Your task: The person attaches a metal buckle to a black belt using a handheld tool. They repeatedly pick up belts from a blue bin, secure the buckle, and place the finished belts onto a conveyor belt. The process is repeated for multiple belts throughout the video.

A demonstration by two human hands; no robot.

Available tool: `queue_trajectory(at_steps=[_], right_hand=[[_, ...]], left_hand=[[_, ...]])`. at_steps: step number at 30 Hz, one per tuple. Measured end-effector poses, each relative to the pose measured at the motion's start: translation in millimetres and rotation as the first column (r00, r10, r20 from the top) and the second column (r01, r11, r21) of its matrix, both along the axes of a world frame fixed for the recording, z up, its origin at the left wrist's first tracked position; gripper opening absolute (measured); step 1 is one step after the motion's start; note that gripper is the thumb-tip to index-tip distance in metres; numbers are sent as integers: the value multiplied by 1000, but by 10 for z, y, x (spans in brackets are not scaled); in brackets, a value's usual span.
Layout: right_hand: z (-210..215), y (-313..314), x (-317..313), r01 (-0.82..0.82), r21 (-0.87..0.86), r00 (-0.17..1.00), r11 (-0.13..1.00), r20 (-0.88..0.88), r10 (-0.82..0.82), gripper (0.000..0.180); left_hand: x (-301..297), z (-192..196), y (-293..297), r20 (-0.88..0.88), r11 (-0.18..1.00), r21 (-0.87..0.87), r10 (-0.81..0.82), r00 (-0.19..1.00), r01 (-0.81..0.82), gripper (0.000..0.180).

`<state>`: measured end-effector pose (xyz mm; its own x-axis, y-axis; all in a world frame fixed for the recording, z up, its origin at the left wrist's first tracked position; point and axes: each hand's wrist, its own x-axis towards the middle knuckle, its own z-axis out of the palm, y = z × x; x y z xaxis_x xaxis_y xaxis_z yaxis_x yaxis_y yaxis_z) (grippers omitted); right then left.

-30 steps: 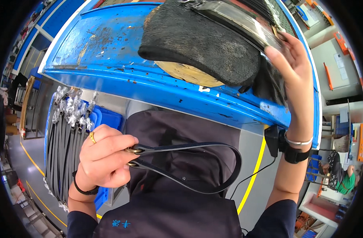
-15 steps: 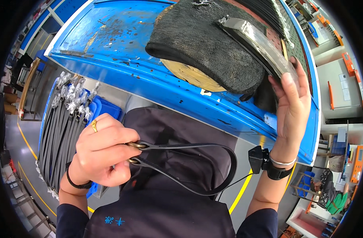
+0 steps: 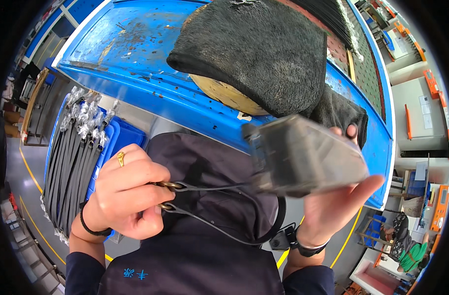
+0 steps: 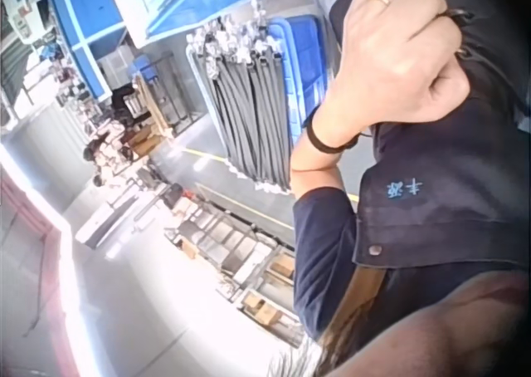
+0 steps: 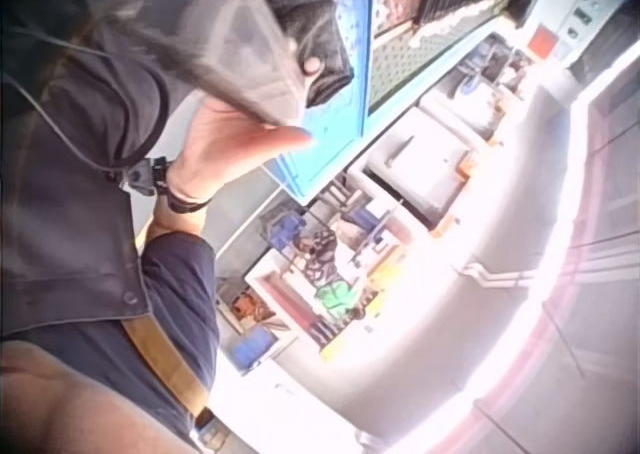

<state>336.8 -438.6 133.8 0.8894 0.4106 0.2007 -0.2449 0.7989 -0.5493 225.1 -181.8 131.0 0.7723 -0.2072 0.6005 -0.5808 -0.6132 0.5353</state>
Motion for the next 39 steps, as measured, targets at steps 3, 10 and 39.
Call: queue_trajectory(at_steps=[3,10,39], right_hand=[[-41,152,-222,456,-538,889,708,302,-344,91],[-35,237,-394,548,-641,836,537,399,-377,94],[-107,116,-402,528,-485,808,697,539,-237,77]], left_hand=[[-6,32,0,-26,999,32,4,1000,-3,23],[-41,73,-4,-13,1000,24,-7,1000,7,22],[-72,123,-1,-19,997,72,25,1000,-23,20]])
